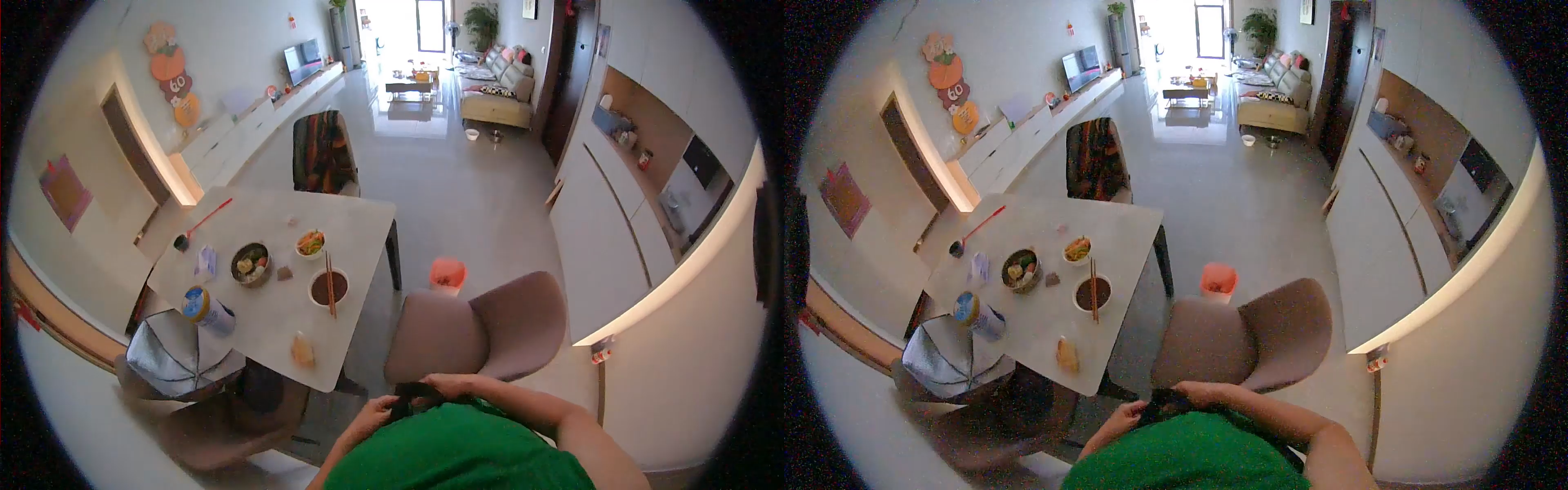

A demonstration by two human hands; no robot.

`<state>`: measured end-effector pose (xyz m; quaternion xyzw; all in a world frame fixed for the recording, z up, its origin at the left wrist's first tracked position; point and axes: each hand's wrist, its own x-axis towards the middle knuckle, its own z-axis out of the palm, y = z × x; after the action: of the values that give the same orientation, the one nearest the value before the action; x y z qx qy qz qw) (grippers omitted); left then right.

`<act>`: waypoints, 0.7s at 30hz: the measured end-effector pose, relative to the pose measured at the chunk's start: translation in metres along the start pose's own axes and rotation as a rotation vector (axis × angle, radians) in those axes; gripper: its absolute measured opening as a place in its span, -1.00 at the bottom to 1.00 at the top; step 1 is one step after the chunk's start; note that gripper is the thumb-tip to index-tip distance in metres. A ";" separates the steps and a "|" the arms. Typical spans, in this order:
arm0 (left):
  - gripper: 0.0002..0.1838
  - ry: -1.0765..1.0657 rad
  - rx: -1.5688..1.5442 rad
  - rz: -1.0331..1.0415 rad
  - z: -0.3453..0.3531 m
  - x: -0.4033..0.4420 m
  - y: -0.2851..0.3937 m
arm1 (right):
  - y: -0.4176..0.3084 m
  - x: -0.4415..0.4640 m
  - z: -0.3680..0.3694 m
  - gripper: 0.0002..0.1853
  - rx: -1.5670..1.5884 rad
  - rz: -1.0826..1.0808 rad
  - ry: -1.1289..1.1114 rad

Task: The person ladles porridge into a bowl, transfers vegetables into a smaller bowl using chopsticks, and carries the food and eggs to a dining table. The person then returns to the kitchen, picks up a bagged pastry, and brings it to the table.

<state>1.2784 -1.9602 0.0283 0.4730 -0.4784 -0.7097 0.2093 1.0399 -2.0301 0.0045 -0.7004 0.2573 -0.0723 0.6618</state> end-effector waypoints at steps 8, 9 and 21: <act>-0.59 0.059 -0.085 0.101 0.019 -0.002 -0.017 | -0.015 -0.024 -0.018 -0.77 -0.084 0.154 0.029; -0.65 0.064 -0.203 0.235 0.016 -0.001 -0.045 | 0.010 -0.029 -0.016 -0.76 -0.029 0.135 0.088; -0.71 0.272 -0.095 -0.011 0.079 -0.045 0.012 | -0.021 -0.121 -0.047 -0.72 0.093 0.115 0.459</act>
<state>1.2285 -1.8942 0.0677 0.5571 -0.4089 -0.6620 0.2902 0.9211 -2.0169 0.0585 -0.6187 0.4368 -0.2033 0.6206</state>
